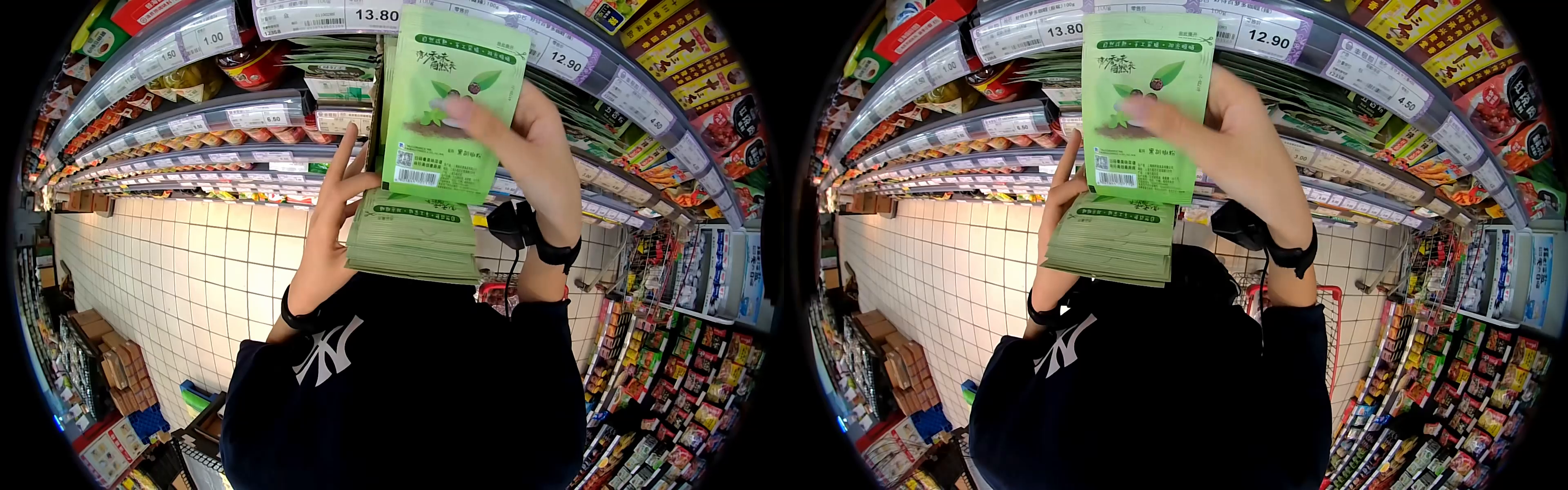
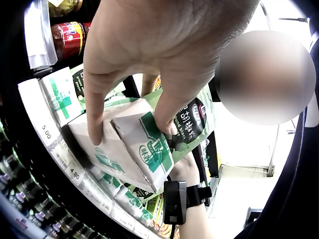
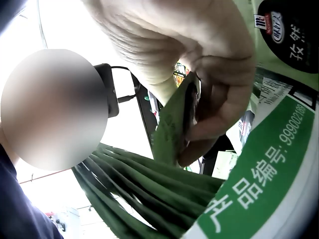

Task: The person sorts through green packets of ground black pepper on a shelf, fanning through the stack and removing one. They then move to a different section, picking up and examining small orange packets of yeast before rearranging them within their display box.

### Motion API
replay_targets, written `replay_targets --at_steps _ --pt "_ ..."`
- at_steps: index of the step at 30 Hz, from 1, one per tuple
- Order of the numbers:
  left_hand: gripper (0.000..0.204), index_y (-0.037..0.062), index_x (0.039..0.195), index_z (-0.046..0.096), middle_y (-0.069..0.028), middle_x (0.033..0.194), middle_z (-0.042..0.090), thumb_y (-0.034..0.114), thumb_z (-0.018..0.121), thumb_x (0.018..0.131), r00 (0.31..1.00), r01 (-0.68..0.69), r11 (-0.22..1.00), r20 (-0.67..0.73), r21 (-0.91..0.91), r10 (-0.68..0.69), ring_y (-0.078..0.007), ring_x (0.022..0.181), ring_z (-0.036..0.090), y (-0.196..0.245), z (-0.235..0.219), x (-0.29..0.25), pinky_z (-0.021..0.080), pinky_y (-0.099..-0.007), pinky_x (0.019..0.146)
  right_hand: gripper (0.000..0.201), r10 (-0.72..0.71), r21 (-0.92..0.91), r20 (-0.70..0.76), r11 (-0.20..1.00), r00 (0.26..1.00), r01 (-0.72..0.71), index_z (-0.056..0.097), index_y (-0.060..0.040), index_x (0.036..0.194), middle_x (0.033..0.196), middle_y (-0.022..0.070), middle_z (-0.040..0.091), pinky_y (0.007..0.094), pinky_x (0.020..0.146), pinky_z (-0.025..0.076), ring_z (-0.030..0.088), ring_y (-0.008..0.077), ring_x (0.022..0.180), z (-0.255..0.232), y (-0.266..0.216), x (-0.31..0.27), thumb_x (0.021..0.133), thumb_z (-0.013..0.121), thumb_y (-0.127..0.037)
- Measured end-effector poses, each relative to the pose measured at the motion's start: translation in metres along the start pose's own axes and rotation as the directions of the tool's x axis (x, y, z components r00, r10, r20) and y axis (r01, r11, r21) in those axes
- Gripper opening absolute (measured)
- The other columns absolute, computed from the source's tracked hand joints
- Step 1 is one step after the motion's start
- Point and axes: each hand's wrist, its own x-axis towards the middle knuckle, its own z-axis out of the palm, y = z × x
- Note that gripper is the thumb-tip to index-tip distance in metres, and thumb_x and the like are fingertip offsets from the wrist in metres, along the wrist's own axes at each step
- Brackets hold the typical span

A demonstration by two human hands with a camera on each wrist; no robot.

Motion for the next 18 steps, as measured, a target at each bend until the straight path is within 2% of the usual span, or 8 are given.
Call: replay_targets --at_steps 2,3,6,10,12,14,16,18 --pt "0.050 0.0122 0.128 0.054 -0.0218 0.164 0.015 0.017 0.078 0.085 1.000 -0.018 1.000 0.000 0.018 0.018 -0.0438 0.144 0.034 -0.001 0.000 0.001 0.054 -0.0460 0.098 0.045 -0.060 0.050 0.118 0.997 0.991 0.055 0.057 0.0007 0.128 0.115 0.0071 0.069 0.0264 0.084 0.054 0.065 0.0103 0.100 -0.001 0.005 -0.005 0.091 0.075 -0.019" --pt "0.050 0.0122 0.128 0.054 -0.0218 0.164 0.015 0.017 0.078 0.085 1.000 -0.018 1.000 0.000 0.018 0.018 -0.0438 0.144 0.034 -0.001 -0.001 0.001 0.054 -0.0460 0.098 0.061 -0.009 0.080 0.172 0.997 0.985 -0.005 0.045 -0.0004 0.140 0.126 0.0110 0.064 0.0319 0.096 0.051 0.061 0.0156 0.114 -0.006 0.005 -0.007 0.088 0.076 -0.007" --pt "0.050 0.0121 0.128 0.054 -0.0226 0.164 0.015 0.018 0.078 0.085 1.000 -0.009 1.000 0.008 -0.004 0.009 -0.0444 0.144 0.034 -0.001 -0.001 0.000 0.054 -0.0464 0.097 0.069 -0.023 0.229 0.171 0.973 0.985 -0.017 0.039 0.0018 0.144 0.135 0.0133 0.058 0.0352 0.103 0.046 0.059 0.0207 0.121 -0.009 0.013 -0.014 0.084 0.072 0.006" --pt "0.050 0.0120 0.128 0.054 -0.0231 0.164 0.014 0.019 0.078 0.085 1.000 -0.009 0.999 0.006 -0.036 0.009 -0.0454 0.144 0.032 -0.004 0.000 -0.001 0.054 -0.0462 0.096 0.082 0.033 0.255 0.176 0.964 0.984 -0.078 0.028 0.0010 0.150 0.138 0.0161 0.056 0.0371 0.102 0.048 0.060 0.0237 0.122 -0.009 0.013 -0.022 0.081 0.070 0.012" --pt "0.049 0.0120 0.128 0.054 -0.0229 0.164 0.014 0.019 0.078 0.085 1.000 0.006 0.999 0.008 -0.041 -0.005 -0.0457 0.145 0.032 -0.003 0.001 -0.001 0.054 -0.0462 0.096 0.089 0.000 0.180 0.190 0.983 0.982 -0.034 0.015 -0.0003 0.156 0.136 0.0162 0.058 0.0340 0.100 0.048 0.061 0.0220 0.121 -0.007 0.013 -0.025 0.086 0.069 0.007" --pt "0.049 0.0117 0.127 0.054 -0.0227 0.164 0.014 0.019 0.078 0.086 1.000 0.005 0.997 0.003 -0.077 -0.004 -0.0461 0.145 0.031 -0.002 0.001 0.000 0.054 -0.0465 0.096 0.089 -0.013 0.207 0.160 0.978 0.987 -0.021 0.015 -0.0008 0.156 0.135 0.0157 0.059 0.0324 0.097 0.048 0.062 0.0222 0.119 -0.001 0.013 -0.029 0.086 0.068 0.008" --pt "0.048 0.0114 0.127 0.054 -0.0229 0.164 0.014 0.019 0.078 0.086 1.000 0.010 0.997 0.002 -0.079 -0.010 -0.0463 0.145 0.031 -0.001 0.001 0.000 0.053 -0.0465 0.096 0.092 0.018 0.158 0.121 0.987 0.992 -0.038 0.012 -0.0003 0.156 0.133 0.0219 0.059 0.0373 0.096 0.052 0.064 0.0268 0.117 0.000 0.013 -0.032 0.083 0.066 0.015" --pt "0.047 0.0111 0.127 0.054 -0.0232 0.164 0.014 0.019 0.078 0.086 1.000 0.017 0.996 0.002 -0.084 -0.016 -0.0465 0.145 0.031 0.001 0.002 0.000 0.053 -0.0466 0.096 0.092 0.045 0.125 0.109 0.990 0.993 -0.058 0.010 -0.0007 0.156 0.128 0.0226 0.063 0.0373 0.095 0.052 0.066 0.0268 0.114 0.001 0.009 -0.033 0.084 0.065 0.015"
